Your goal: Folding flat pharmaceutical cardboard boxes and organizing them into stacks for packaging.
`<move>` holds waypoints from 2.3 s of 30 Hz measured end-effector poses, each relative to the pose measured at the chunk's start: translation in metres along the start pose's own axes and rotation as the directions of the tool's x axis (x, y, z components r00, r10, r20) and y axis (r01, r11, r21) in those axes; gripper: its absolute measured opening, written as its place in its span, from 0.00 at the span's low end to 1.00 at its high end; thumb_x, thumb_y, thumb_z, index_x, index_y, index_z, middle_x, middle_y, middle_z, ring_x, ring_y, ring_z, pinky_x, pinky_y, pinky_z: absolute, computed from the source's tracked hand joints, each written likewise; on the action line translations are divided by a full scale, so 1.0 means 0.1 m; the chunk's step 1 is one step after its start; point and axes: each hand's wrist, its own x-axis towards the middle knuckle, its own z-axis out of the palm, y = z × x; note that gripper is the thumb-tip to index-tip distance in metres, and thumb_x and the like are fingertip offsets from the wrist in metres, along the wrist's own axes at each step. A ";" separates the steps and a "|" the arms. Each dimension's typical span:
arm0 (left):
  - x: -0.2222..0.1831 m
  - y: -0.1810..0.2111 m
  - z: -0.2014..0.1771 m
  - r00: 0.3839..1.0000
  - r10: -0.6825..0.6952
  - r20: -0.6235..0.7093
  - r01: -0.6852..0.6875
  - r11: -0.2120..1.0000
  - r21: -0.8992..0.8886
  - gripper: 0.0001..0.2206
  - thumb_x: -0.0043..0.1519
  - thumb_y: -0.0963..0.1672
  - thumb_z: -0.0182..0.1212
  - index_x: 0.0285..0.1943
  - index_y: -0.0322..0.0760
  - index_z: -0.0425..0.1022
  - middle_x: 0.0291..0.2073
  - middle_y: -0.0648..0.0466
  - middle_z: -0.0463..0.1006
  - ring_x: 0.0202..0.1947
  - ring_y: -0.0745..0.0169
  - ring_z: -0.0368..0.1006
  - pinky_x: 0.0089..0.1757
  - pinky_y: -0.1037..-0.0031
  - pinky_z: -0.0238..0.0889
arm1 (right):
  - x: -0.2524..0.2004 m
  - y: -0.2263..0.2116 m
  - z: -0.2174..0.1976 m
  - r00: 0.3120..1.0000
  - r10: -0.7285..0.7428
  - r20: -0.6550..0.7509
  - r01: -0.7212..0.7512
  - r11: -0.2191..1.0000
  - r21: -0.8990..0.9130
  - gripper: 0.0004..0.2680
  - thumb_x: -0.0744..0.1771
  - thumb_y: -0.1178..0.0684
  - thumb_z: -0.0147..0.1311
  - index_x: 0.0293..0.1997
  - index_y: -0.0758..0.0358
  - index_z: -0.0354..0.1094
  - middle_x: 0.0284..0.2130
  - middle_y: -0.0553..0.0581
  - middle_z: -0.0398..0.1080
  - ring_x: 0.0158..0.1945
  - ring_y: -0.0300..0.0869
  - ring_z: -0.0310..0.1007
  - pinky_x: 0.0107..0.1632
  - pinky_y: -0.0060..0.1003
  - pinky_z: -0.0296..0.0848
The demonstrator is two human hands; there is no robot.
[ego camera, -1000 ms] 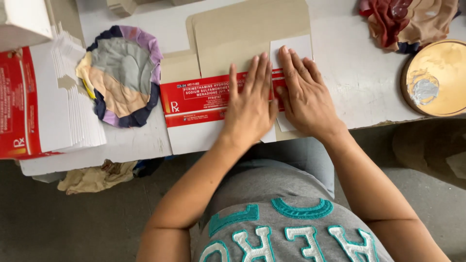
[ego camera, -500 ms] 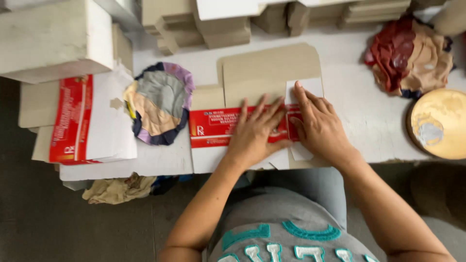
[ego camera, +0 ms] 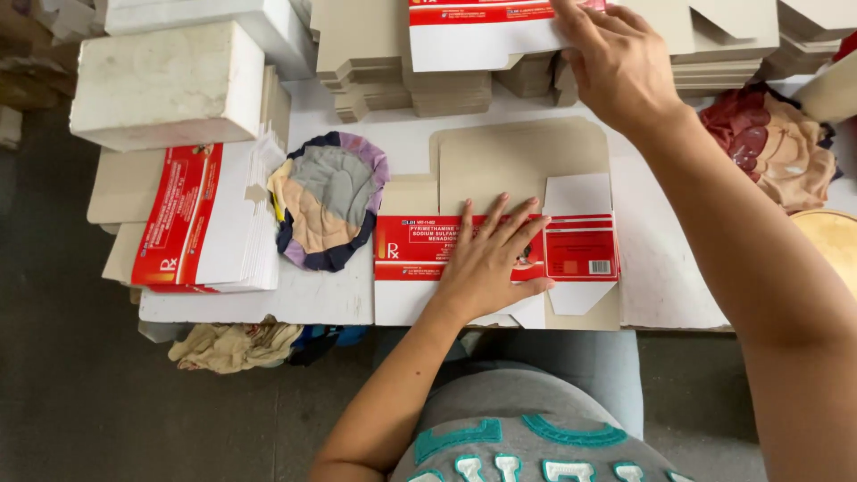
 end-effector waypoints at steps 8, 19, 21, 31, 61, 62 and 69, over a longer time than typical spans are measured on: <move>0.05 -0.03 0.04 0.998 0.058 -0.033 -0.054 0.992 0.113 0.44 0.55 0.68 0.52 0.76 0.52 0.53 0.76 0.56 0.51 0.76 0.47 0.42 0.66 0.36 0.32 | -0.19 -0.62 -0.80 0.990 -0.088 -0.106 0.081 0.994 -0.070 0.13 0.68 0.69 0.51 0.59 0.69 0.67 0.38 0.53 0.75 0.36 0.42 0.74 0.40 0.38 0.69; -0.44 -0.62 -0.07 0.943 -0.233 -0.239 0.178 0.956 -0.233 0.26 0.67 0.52 0.50 0.76 0.47 0.64 0.74 0.52 0.63 0.76 0.53 0.58 0.72 0.61 0.55 | -1.31 -1.87 -0.81 0.862 0.297 0.410 -0.452 0.816 0.360 0.27 0.68 0.52 0.58 0.74 0.69 0.50 0.64 0.66 0.67 0.64 0.55 0.68 0.66 0.51 0.64; -0.52 -0.79 -0.17 0.909 -0.276 -0.312 0.207 0.949 -0.236 0.23 0.69 0.48 0.49 0.74 0.45 0.67 0.74 0.52 0.64 0.76 0.53 0.58 0.73 0.62 0.55 | -1.37 -1.85 -0.71 0.846 0.322 0.424 -0.464 0.838 0.288 0.27 0.70 0.54 0.57 0.77 0.71 0.47 0.70 0.66 0.64 0.72 0.56 0.65 0.73 0.54 0.58; -0.65 -1.06 -0.40 0.771 -0.460 -0.441 0.161 0.810 -0.563 0.14 0.78 0.39 0.49 0.70 0.42 0.73 0.74 0.54 0.70 0.76 0.59 0.65 0.70 0.69 0.59 | -1.41 -1.82 -0.67 0.825 0.388 0.410 -0.522 0.800 0.295 0.32 0.69 0.50 0.64 0.78 0.68 0.44 0.68 0.60 0.66 0.66 0.51 0.69 0.71 0.50 0.60; -0.52 -0.87 -0.32 0.978 -0.176 -0.113 0.177 0.984 -0.003 0.30 0.74 0.52 0.47 0.81 0.32 0.51 0.79 0.42 0.47 0.79 0.46 0.43 0.73 0.56 0.37 | -1.58 -1.77 -0.57 0.842 0.359 0.403 -0.525 0.719 0.456 0.44 0.61 0.44 0.73 0.79 0.62 0.34 0.63 0.54 0.71 0.72 0.49 0.65 0.72 0.49 0.62; -0.34 -0.84 -0.31 0.989 -0.117 -0.092 0.114 0.993 -0.030 0.30 0.74 0.50 0.48 0.81 0.29 0.49 0.79 0.39 0.45 0.78 0.43 0.41 0.71 0.54 0.36 | -1.62 -1.70 -0.59 0.837 0.383 0.390 -0.538 0.701 0.467 0.44 0.61 0.45 0.73 0.78 0.63 0.35 0.64 0.54 0.70 0.70 0.50 0.64 0.71 0.49 0.62; 0.27 -0.05 -0.07 0.969 -0.101 -0.226 0.062 0.983 -0.175 0.19 0.71 0.45 0.54 0.70 0.37 0.69 0.68 0.49 0.68 0.71 0.52 0.59 0.72 0.51 0.43 | -1.56 -1.71 -0.77 0.852 0.402 0.336 -0.523 0.680 0.513 0.42 0.61 0.46 0.73 0.78 0.62 0.38 0.63 0.55 0.70 0.67 0.52 0.67 0.71 0.50 0.64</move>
